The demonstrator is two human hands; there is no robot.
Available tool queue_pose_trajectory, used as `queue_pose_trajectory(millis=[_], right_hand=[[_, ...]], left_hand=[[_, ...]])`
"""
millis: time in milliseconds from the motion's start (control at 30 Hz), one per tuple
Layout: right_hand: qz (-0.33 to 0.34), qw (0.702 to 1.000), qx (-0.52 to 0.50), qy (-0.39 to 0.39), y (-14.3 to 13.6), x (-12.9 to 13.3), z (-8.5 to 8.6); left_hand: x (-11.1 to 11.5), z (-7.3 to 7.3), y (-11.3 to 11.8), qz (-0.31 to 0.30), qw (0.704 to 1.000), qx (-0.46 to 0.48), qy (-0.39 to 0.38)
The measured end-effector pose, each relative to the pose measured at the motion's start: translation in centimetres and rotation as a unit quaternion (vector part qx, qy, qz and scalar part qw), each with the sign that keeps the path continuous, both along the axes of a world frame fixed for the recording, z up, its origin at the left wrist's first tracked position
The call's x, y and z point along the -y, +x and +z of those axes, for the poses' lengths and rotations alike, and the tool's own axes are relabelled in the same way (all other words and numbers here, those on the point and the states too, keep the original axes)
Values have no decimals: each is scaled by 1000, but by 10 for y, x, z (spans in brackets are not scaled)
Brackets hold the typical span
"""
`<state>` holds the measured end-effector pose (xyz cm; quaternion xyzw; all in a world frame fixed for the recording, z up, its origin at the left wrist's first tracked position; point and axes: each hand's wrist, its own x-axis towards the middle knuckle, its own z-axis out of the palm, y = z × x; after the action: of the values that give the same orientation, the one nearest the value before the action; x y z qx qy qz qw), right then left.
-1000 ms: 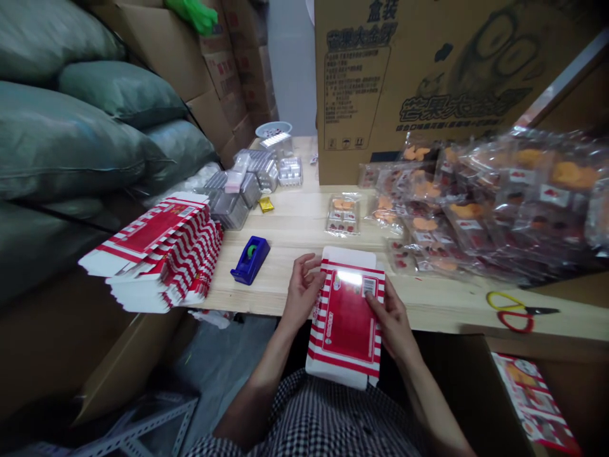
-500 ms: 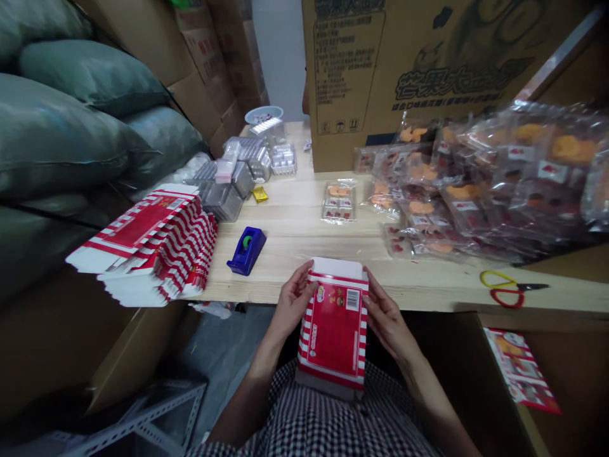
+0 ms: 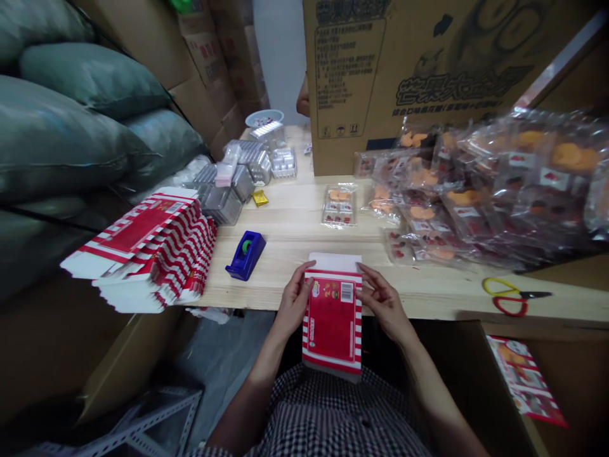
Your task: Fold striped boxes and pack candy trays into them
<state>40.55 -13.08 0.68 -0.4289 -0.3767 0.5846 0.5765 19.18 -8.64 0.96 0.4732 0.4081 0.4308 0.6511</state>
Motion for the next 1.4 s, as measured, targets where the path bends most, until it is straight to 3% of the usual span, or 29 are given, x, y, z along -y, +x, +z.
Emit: queue_pose_trajectory(millis=[133, 300, 400, 567, 700, 1000, 1267, 1400], right_hand=[[45, 998, 25, -21, 3, 4, -4], [77, 994, 60, -41, 3, 9, -16], [70, 992, 105, -27, 5, 0, -23], [8, 994, 99, -48, 6, -26, -36], [-12, 996, 75, -56, 8, -37, -36], [67, 992, 84, -73, 9, -13, -36], [-3, 995, 92, -43, 4, -28, -57], [-34, 995, 77, -50, 1, -25, -65]], left_hand=[[2, -6, -9, -35, 999, -31, 7], [6, -13, -26, -19, 980, -154, 128], [3, -18, -29, -13, 971, -185, 149], [-12, -31, -21, 52, 991, -97, 72], [-22, -32, -19, 62, 995, -57, 46], [-2, -33, -33, 23, 991, -121, 60], [-25, -52, -25, -9, 995, -97, -14], [-30, -59, -20, 18, 998, -43, -38]])
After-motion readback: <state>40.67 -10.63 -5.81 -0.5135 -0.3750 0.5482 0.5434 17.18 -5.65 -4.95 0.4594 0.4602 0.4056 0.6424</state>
